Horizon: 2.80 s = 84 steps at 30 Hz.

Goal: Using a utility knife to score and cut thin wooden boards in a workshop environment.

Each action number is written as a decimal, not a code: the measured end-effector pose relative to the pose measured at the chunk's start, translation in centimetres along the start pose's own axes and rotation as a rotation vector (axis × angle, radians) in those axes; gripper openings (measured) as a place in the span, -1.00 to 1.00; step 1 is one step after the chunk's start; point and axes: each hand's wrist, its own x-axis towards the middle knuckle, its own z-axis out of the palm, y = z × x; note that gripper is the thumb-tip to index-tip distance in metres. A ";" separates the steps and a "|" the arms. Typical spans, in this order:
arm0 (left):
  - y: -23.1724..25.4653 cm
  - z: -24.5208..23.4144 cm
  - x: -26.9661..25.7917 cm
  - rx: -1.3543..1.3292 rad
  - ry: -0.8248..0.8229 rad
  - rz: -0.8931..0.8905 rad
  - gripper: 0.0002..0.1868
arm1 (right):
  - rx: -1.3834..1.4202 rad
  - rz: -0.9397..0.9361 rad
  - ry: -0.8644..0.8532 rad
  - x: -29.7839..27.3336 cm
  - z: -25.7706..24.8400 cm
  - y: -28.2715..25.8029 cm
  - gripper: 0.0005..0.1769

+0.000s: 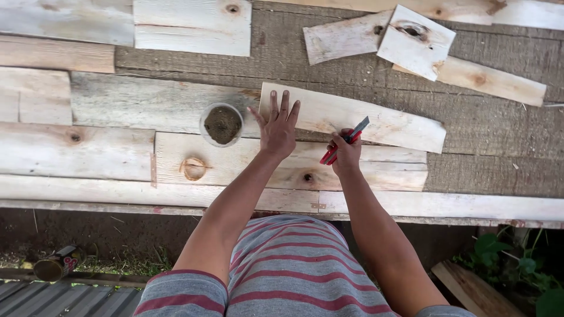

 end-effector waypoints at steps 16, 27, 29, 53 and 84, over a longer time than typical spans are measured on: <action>-2.8 3.8 -1.2 -0.368 -0.117 0.020 -0.38 | -0.248 0.101 0.099 1.2 1.4 1.6 -0.60; -2.6 4.9 1.0 -0.212 -0.252 -0.153 -0.22 | -1.580 -0.280 -0.540 0.6 6.1 -10.4 0.19; -2.2 3.9 1.4 -0.245 -0.241 -0.183 -0.22 | -1.619 -0.357 -0.566 2.2 5.9 -10.0 0.17; -4.7 1.4 5.8 -0.353 -0.090 -0.354 -0.23 | -1.643 -0.514 -0.749 11.0 11.1 -11.0 0.12; -5.3 1.6 6.5 -0.290 -0.097 -0.427 -0.09 | -1.599 -0.527 -0.817 11.8 14.4 -11.0 0.08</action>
